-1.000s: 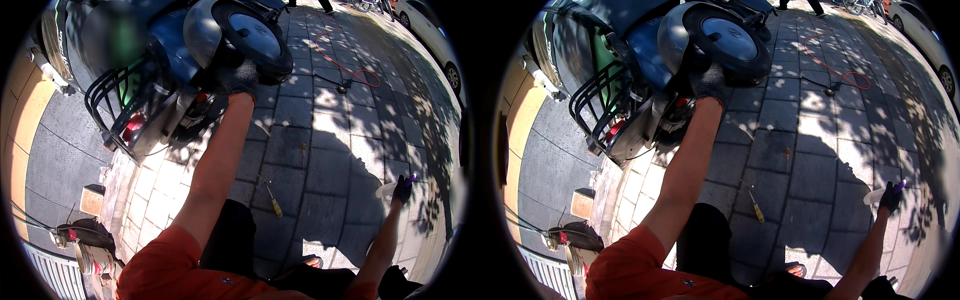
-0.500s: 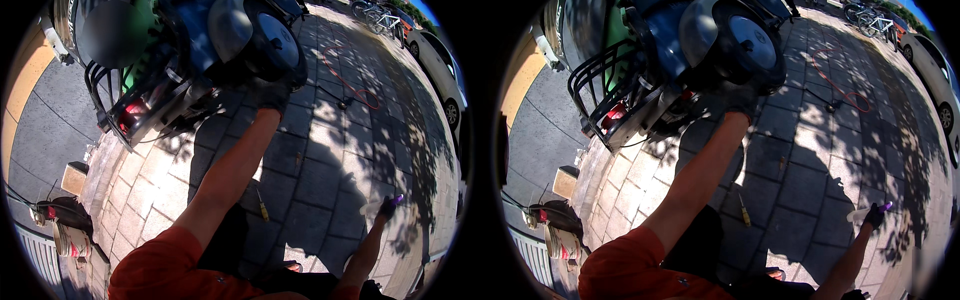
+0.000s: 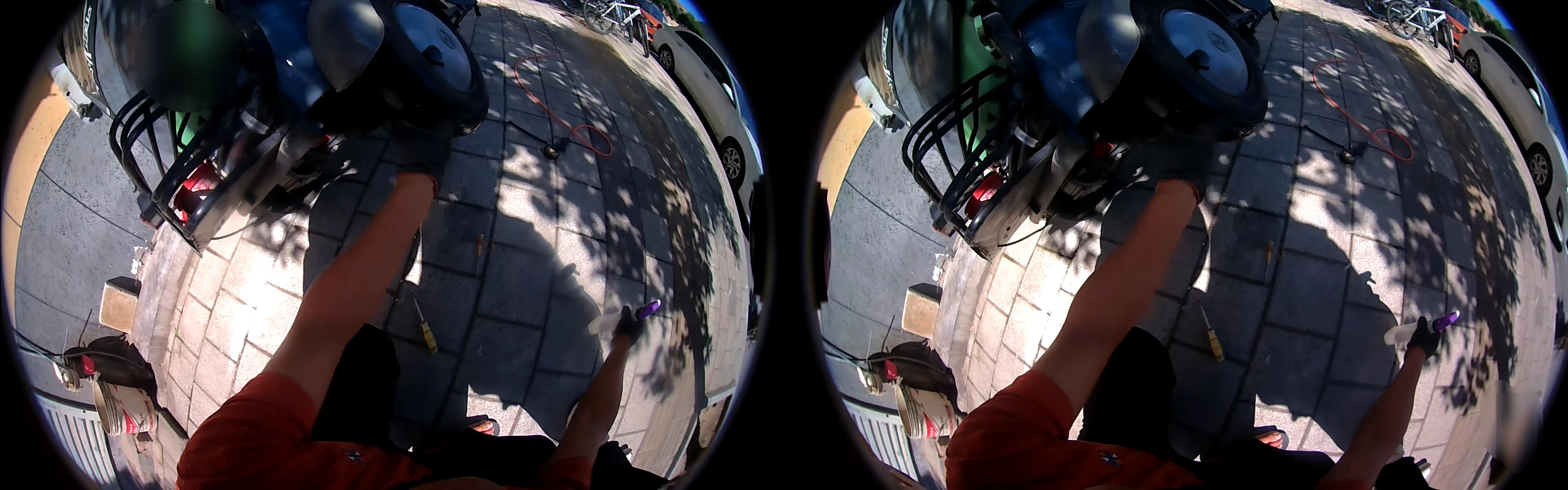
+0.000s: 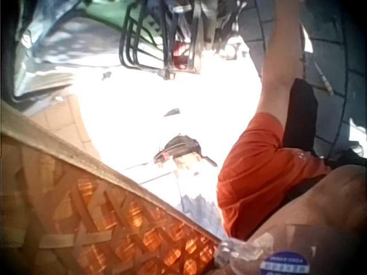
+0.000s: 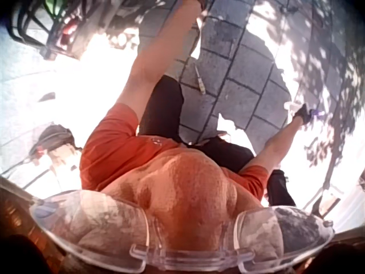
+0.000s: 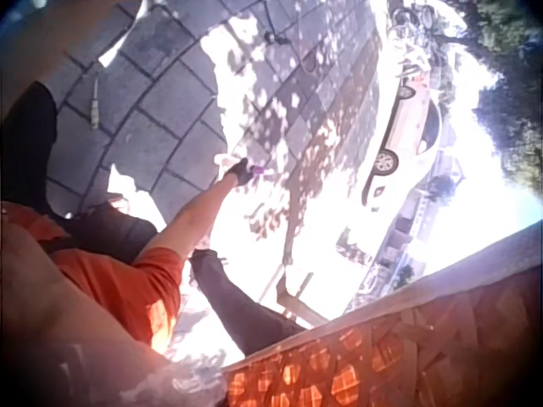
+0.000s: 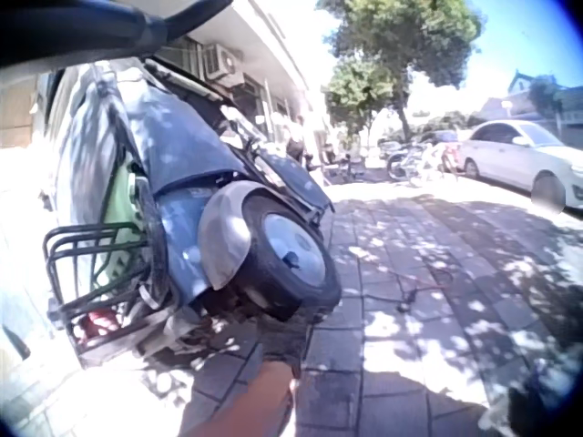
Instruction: The person uses a screwdriver to work on the rear section of a blue motorcycle while sitting on the ground. They then pick up a spray bottle and apply liquid to the motorcycle's rear tire, followed by using an air hose to inflate the tire.
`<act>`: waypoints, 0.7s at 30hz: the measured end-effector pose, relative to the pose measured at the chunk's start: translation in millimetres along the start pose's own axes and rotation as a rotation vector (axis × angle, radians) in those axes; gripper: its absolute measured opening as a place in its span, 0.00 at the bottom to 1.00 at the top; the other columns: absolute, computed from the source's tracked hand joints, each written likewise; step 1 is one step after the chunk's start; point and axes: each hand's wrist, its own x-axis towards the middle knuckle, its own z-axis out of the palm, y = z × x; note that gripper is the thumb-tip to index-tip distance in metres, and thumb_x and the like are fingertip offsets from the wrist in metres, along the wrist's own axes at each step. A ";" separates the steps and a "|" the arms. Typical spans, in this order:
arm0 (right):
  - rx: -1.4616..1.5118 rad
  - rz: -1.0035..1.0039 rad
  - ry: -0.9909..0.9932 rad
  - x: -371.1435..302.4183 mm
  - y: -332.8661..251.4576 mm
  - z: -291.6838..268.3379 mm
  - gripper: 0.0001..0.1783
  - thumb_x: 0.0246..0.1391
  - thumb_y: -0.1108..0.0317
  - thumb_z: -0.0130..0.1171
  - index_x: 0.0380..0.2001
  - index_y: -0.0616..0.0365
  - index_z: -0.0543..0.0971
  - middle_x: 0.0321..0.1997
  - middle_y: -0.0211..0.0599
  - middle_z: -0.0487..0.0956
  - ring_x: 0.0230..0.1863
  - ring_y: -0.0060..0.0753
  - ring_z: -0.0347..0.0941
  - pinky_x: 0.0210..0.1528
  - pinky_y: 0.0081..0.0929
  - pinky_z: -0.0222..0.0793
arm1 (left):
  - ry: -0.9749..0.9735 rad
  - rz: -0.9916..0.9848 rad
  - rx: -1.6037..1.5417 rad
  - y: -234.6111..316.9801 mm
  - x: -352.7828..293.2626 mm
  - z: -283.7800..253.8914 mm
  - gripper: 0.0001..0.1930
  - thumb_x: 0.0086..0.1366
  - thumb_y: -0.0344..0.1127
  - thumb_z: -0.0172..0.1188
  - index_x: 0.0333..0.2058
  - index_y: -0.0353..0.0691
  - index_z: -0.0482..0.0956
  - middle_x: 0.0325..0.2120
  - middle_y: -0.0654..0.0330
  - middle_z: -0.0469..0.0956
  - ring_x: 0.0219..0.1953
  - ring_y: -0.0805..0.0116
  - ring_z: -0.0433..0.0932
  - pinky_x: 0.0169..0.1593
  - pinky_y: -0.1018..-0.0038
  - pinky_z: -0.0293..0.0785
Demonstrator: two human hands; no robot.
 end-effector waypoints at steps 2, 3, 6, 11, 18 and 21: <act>0.030 0.036 -0.003 -1.5 6.3 -9.9 0.37 0.48 0.58 0.74 0.59 0.62 0.74 0.52 0.45 0.83 0.50 0.45 0.82 0.52 0.43 0.79 | -0.106 0.072 0.184 -2.3 8.3 -5.8 0.49 0.49 0.33 0.81 0.67 0.36 0.60 0.65 0.53 0.64 0.64 0.57 0.67 0.64 0.60 0.70; 0.080 0.096 -0.005 8.1 8.0 -14.7 0.36 0.49 0.59 0.74 0.59 0.63 0.74 0.51 0.47 0.83 0.48 0.44 0.83 0.50 0.42 0.80 | -0.134 0.107 0.251 -5.3 17.5 -16.0 0.49 0.50 0.33 0.80 0.67 0.36 0.60 0.65 0.53 0.64 0.63 0.57 0.67 0.64 0.61 0.70; -0.191 0.146 -0.027 7.0 -3.9 -12.3 0.35 0.45 0.47 0.74 0.51 0.60 0.81 0.49 0.46 0.85 0.50 0.44 0.83 0.53 0.42 0.77 | -0.204 0.078 0.391 -46.4 37.5 -70.9 0.46 0.51 0.34 0.79 0.66 0.36 0.62 0.63 0.53 0.66 0.62 0.58 0.69 0.62 0.62 0.71; -0.451 -0.199 0.073 -5.2 -27.3 -9.5 0.28 0.51 0.44 0.67 0.43 0.57 0.83 0.36 0.45 0.84 0.33 0.38 0.82 0.40 0.36 0.75 | -0.201 -0.075 0.305 -40.2 46.7 -88.7 0.42 0.53 0.35 0.77 0.64 0.37 0.64 0.61 0.55 0.68 0.59 0.59 0.71 0.58 0.63 0.72; -0.441 0.043 -0.055 32.5 -1.9 -20.3 0.35 0.50 0.34 0.65 0.41 0.59 0.85 0.28 0.38 0.85 0.27 0.31 0.82 0.34 0.30 0.76 | -0.218 -0.166 0.229 -47.8 28.7 -61.3 0.37 0.56 0.36 0.75 0.62 0.38 0.67 0.57 0.56 0.71 0.55 0.60 0.74 0.53 0.65 0.73; -0.463 0.058 -0.120 34.1 5.4 -17.8 0.32 0.51 0.37 0.65 0.41 0.58 0.84 0.28 0.37 0.84 0.26 0.30 0.81 0.32 0.30 0.74 | -0.215 -0.185 0.203 -38.5 20.0 -56.5 0.35 0.58 0.37 0.74 0.61 0.39 0.68 0.56 0.57 0.73 0.54 0.61 0.75 0.51 0.66 0.74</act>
